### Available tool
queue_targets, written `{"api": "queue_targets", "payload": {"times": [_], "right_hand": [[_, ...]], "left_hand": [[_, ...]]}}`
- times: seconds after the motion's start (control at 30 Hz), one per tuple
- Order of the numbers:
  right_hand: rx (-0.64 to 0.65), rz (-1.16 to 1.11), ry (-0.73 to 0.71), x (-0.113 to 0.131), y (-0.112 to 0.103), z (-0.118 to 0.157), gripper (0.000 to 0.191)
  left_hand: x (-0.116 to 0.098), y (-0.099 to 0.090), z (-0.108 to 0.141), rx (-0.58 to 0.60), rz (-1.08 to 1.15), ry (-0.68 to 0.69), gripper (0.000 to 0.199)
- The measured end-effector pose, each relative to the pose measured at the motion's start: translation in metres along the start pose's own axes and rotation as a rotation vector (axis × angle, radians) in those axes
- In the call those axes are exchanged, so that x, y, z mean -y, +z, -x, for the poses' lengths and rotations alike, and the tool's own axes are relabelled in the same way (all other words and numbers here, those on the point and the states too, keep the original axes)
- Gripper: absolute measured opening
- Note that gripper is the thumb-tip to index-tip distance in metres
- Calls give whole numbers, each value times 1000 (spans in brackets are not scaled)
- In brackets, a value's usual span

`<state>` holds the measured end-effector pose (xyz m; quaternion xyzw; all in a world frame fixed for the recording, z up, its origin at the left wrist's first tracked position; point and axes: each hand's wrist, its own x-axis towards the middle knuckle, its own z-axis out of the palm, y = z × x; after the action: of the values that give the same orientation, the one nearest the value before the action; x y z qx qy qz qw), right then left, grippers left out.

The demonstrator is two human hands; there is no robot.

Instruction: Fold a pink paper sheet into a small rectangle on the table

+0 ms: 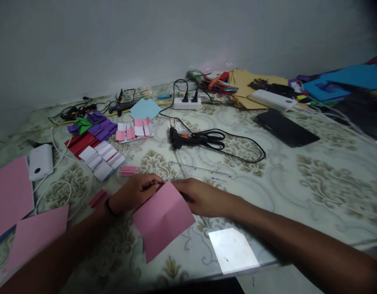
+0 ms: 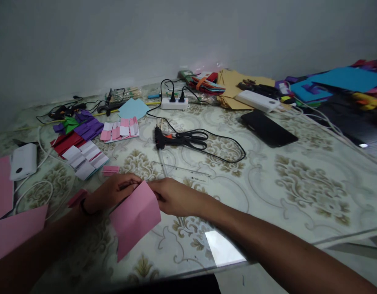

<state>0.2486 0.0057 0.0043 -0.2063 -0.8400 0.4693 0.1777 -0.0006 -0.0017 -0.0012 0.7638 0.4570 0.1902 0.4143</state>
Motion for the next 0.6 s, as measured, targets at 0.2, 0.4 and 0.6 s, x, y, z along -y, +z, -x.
{"api": "queue_targets", "payload": {"times": [0.2, 0.4, 0.6], "right_hand": [[5, 0, 13, 1, 0, -1, 19], [7, -8, 15, 2, 0, -1, 19], [1, -4, 23, 1, 1, 1, 21]], "left_hand": [[-3, 0, 0, 33, 53, -23, 28], [0, 0, 0, 27, 21, -4, 26], [-1, 0, 0, 20, 21, 3, 26]]}}
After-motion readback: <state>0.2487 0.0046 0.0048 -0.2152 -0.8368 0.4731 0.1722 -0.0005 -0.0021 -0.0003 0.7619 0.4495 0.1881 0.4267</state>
